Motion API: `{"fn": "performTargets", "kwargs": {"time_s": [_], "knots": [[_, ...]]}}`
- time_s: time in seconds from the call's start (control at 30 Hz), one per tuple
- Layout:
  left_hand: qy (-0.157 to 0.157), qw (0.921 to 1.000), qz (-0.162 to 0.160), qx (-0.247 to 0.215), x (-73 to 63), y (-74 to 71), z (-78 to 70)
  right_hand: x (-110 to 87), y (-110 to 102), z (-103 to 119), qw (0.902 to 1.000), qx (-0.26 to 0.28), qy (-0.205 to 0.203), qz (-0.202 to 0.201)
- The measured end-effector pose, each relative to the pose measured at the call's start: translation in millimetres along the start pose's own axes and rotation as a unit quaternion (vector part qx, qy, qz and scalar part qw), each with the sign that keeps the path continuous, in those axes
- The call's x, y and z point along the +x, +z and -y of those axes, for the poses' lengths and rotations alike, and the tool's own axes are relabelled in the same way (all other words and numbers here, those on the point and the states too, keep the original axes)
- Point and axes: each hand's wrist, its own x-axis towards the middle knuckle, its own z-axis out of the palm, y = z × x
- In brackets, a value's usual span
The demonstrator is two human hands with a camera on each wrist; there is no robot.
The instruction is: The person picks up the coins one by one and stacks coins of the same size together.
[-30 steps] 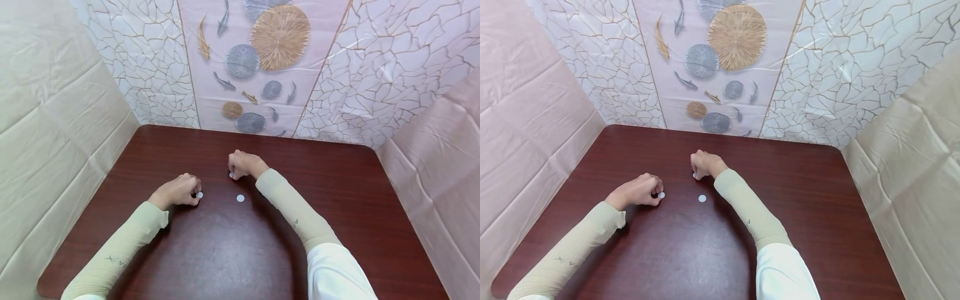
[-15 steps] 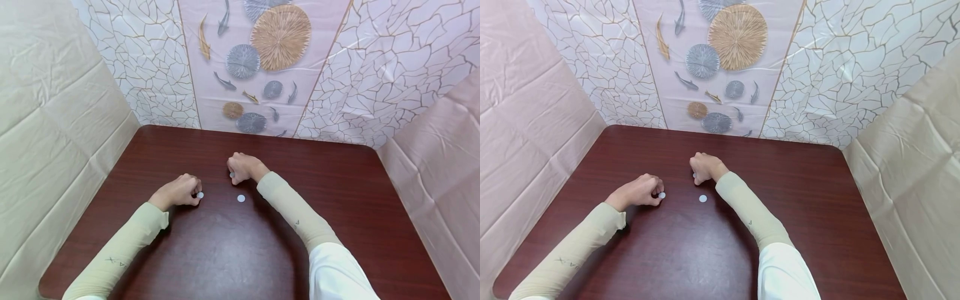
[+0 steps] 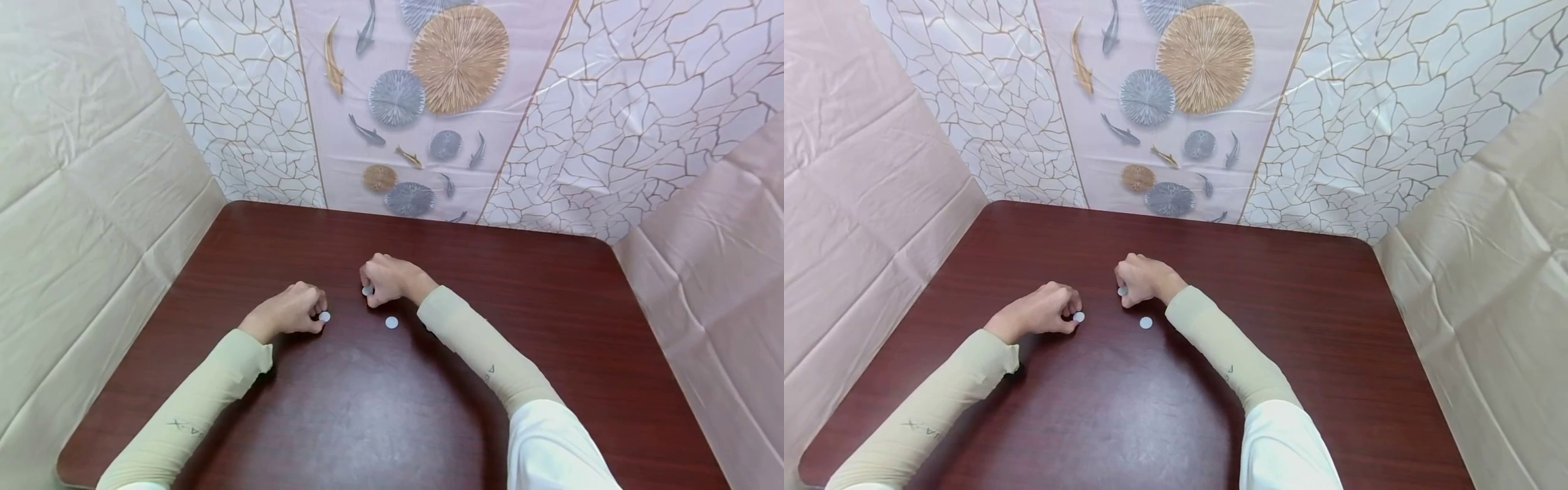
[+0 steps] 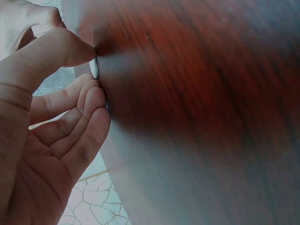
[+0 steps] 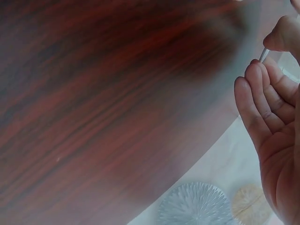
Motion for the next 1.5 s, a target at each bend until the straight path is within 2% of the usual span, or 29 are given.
{"fn": "performTargets", "kwargs": {"time_s": [0.4, 0.67, 0.87, 1.17, 1.27, 1.3, 1.4, 1.5], "knots": [[-0.018, 0.9997, 0.006, -0.016, -0.3, 0.8, 0.7, 6.3, 8, 30, 0.9997, 0.01, -0.022, 0.01], [-0.009, 0.9997, 0.0, -0.025, -1.2, -0.5, 0.6, 15.0, 13, 51, 0.9991, 0.001, -0.043, 0.004], [-0.013, 0.9994, 0.005, -0.031, -1.4, -0.8, 0.8, 20.9, 18, 61, 0.9986, 0.0, -0.051, -0.016], [-0.014, 0.9991, -0.001, -0.041, -1.6, 1.2, 4.1, 24.2, 25, 71, 0.9986, 0.025, -0.037, -0.028], [0.003, 0.9987, -0.014, -0.05, -2.0, 3.1, 6.4, 24.6, 27, 73, 0.9986, 0.032, -0.031, -0.028], [0.021, 0.998, -0.02, -0.057, 0.2, 9.8, 15.0, 24.4, 28, 73, 0.9986, 0.033, -0.03, -0.029], [0.03, 0.9969, -0.032, -0.066, -0.6, 10.5, 15.6, 24.6, 30, 74, 0.9984, 0.038, -0.027, -0.032], [0.017, 0.9971, -0.032, -0.067, -0.9, 9.9, 14.2, 24.3, 30, 75, 0.9981, 0.042, -0.024, -0.038]]}}
